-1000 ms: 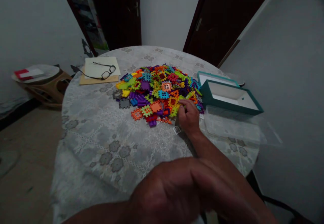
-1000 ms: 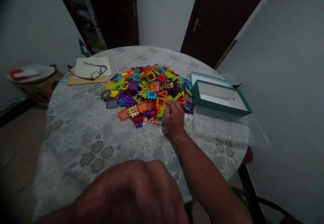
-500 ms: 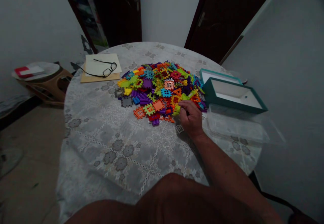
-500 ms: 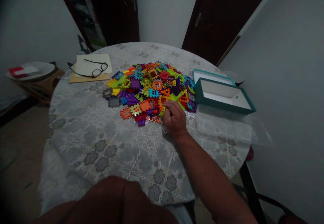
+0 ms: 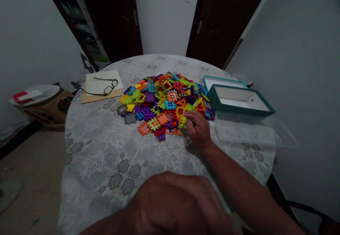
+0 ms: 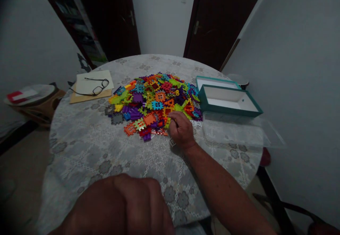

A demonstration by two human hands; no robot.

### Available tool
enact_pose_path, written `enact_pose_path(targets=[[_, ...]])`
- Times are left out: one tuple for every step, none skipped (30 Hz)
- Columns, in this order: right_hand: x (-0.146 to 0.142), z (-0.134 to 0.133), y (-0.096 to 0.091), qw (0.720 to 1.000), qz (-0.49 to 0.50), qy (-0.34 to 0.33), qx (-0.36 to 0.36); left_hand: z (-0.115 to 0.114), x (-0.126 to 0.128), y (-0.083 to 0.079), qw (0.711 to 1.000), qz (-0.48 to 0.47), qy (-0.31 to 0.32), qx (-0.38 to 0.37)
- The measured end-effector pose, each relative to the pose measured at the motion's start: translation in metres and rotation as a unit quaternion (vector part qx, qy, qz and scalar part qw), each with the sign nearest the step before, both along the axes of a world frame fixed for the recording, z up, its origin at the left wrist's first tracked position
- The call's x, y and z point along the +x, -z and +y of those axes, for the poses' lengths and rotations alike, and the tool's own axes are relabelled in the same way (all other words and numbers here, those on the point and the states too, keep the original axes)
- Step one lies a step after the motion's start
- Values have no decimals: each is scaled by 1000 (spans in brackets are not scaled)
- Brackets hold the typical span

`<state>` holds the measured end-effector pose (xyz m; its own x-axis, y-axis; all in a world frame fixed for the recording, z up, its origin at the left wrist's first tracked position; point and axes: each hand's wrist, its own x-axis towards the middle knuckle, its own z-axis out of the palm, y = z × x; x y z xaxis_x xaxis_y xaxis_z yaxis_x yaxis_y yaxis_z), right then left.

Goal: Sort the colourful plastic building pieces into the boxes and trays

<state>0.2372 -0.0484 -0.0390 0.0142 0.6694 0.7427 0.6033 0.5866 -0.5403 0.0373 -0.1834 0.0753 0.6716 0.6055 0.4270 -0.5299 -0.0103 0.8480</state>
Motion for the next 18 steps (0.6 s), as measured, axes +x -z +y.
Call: enact_pose_path(targets=[[0, 0, 0, 1000, 1, 3, -3, 5, 3, -2, 1000, -26, -4, -11], [1, 1, 1, 1000, 2, 5, -3, 11, 3, -4, 998, -44, -24, -27], [2, 2, 2, 1000, 5, 8, -1, 18, 1, -5, 996, -50, -61, -47], [2, 3, 2, 1000, 8, 10, 1, 28, -2, -5, 990, -41, -120, -61], [3, 4, 3, 1000, 11, 12, 3, 39, -6, -4, 981, -25, -180, -63], [4, 5, 4, 1000, 14, 13, 3, 52, -9, -2, 965, -5, -255, -63], [5, 6, 5, 1000, 16, 15, 1, 67, -12, 1, 942, 23, -330, -65], [6, 7, 6, 1000, 16, 17, -5, 83, -14, 5, 918, 50, -387, -70], [6, 9, 8, 1000, 14, 20, -12, 99, -15, 11, 901, 69, -422, -81], [7, 10, 9, 999, 10, 24, -20, 115, -16, 18, 888, 75, -446, -90], [8, 11, 10, 999, 5, 27, -28, 128, -15, 26, 882, 84, -454, -97], [9, 12, 12, 999, 0, 28, -35, 140, -14, 35, 879, 96, -457, -101], [9, 13, 13, 999, -5, 28, -41, 149, -13, 45, 878, 115, -454, -99], [9, 13, 13, 999, -10, 24, -45, 154, -12, 56, 876, 141, -454, -89], [9, 13, 14, 998, -16, 20, -50, 156, -11, 66, 868, 166, -463, -71], [8, 13, 14, 998, -24, 15, -54, 156, -11, 76, 857, 191, -477, -49], [8, 13, 14, 998, -34, 9, -59, 154, -12, 84, 846, 215, -487, -28], [7, 13, 14, 997, -46, 4, -64, 152, -14, 91, 833, 235, -501, -7]])
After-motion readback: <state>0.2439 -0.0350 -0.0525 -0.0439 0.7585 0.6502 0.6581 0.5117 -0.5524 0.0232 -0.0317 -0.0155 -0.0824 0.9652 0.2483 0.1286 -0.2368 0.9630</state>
